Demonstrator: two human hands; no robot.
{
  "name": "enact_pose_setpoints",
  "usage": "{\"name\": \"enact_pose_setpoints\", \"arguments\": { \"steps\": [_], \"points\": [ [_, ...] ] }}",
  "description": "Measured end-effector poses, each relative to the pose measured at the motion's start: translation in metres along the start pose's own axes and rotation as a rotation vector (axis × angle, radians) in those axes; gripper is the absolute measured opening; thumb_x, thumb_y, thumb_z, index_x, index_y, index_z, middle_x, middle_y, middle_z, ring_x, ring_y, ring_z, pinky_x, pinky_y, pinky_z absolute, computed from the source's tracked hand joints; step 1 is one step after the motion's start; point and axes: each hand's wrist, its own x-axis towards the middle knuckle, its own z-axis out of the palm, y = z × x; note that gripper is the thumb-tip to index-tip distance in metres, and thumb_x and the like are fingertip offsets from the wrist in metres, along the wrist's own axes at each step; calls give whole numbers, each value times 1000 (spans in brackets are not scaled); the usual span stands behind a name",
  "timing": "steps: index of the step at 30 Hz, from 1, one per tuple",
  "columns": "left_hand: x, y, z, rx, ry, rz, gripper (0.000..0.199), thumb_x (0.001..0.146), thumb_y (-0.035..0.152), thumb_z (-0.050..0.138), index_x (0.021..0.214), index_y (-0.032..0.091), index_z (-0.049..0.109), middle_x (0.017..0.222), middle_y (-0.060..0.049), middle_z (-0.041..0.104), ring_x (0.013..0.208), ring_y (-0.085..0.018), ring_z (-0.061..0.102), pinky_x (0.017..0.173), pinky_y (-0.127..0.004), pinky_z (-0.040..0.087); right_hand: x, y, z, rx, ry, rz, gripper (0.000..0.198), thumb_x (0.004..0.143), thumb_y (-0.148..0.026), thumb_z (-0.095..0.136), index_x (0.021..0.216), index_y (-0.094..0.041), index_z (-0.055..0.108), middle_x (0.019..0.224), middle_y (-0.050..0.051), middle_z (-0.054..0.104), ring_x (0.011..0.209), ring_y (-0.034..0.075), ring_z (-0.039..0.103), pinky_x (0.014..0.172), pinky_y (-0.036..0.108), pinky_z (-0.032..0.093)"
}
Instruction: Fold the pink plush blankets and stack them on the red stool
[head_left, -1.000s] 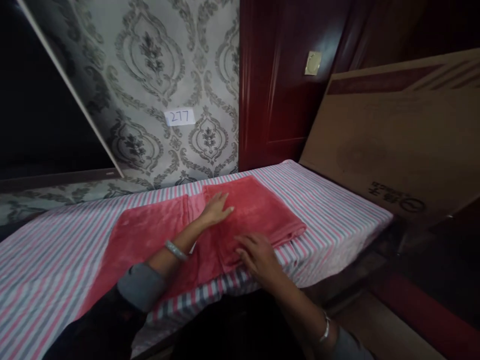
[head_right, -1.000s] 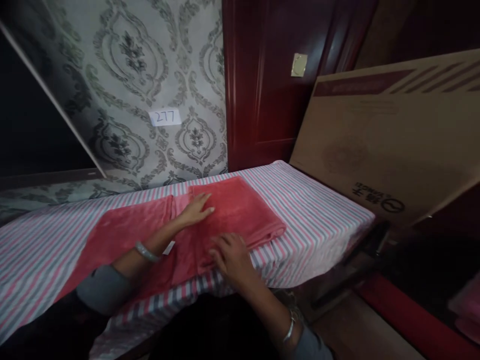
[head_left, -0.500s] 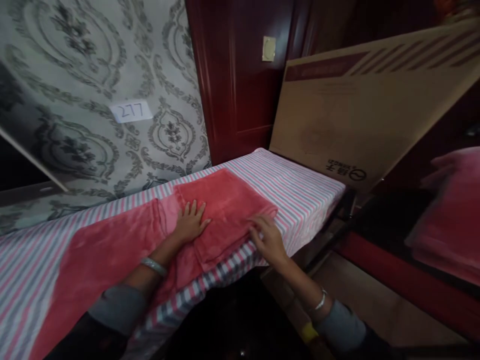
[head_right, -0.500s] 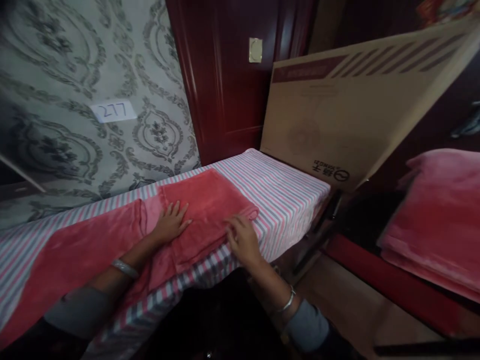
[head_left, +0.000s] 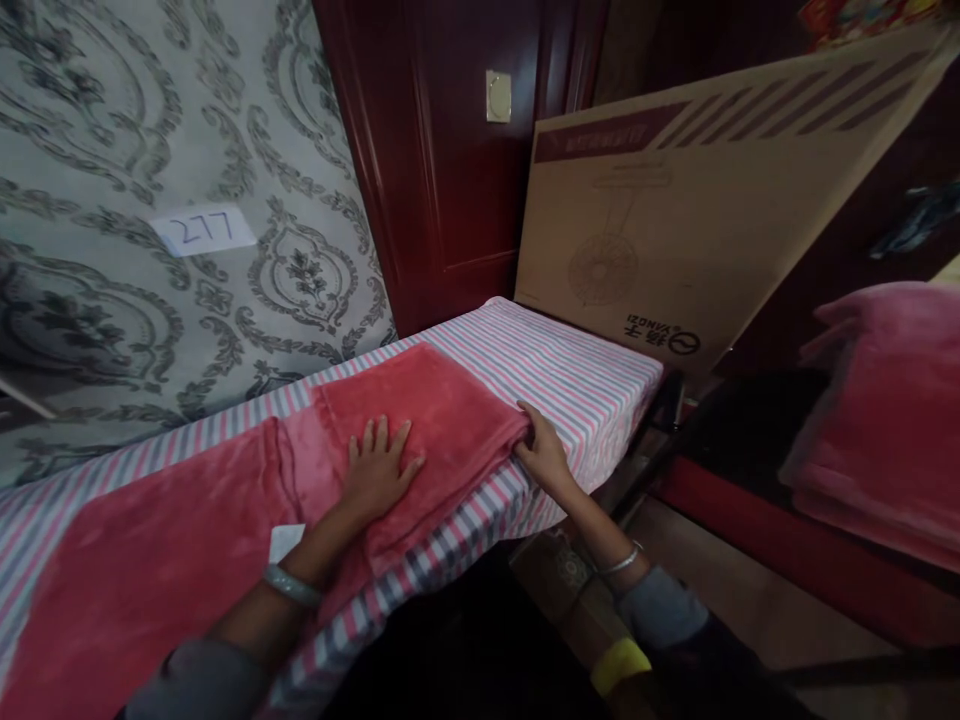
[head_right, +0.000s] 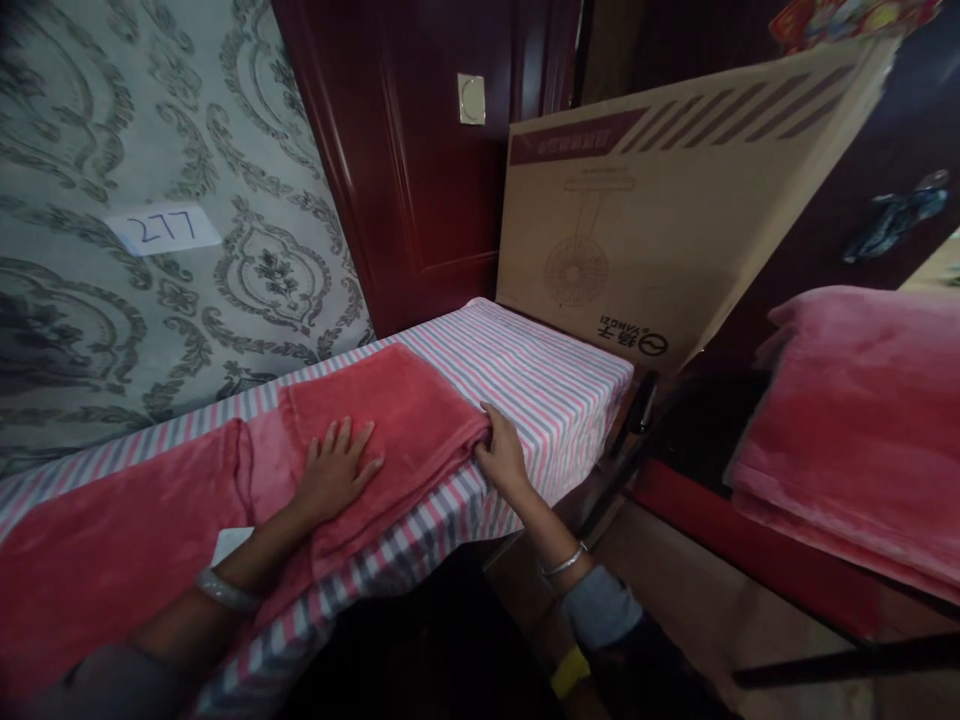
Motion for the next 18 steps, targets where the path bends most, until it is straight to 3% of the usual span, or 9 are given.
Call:
{"name": "enact_pose_setpoints", "arguments": {
  "steps": [6, 14, 18],
  "points": [
    [-2, -1, 9, 27, 72, 17, 66, 99, 54, 41, 155, 21, 37, 162, -19, 29, 150, -39, 25, 116, -60, 26, 2, 3, -8, 99, -85, -89, 68, 72, -23, 52, 140, -20, 54, 138, 10, 60, 127, 27, 55, 112, 46, 41],
    [-1, 0, 9, 46, 99, 31, 64, 99, 52, 42, 154, 19, 40, 161, -21, 31, 149, -39, 27, 115, -60, 28, 11, -8, 1, 143, 33, 46, 52, 71, -27, 52, 120, -18, 68, 117, 9, 71, 110, 26, 64, 102, 42, 48],
    [-3, 0, 11, 34, 113, 24, 64, 98, 53, 43, 153, 21, 41, 161, -20, 31, 150, -39, 26, 115, -60, 29, 17, -9, -2, 14, -24, 89, 54, 69, -23, 52, 121, -18, 67, 117, 9, 72, 106, 27, 66, 96, 39, 52]
  ]
}}
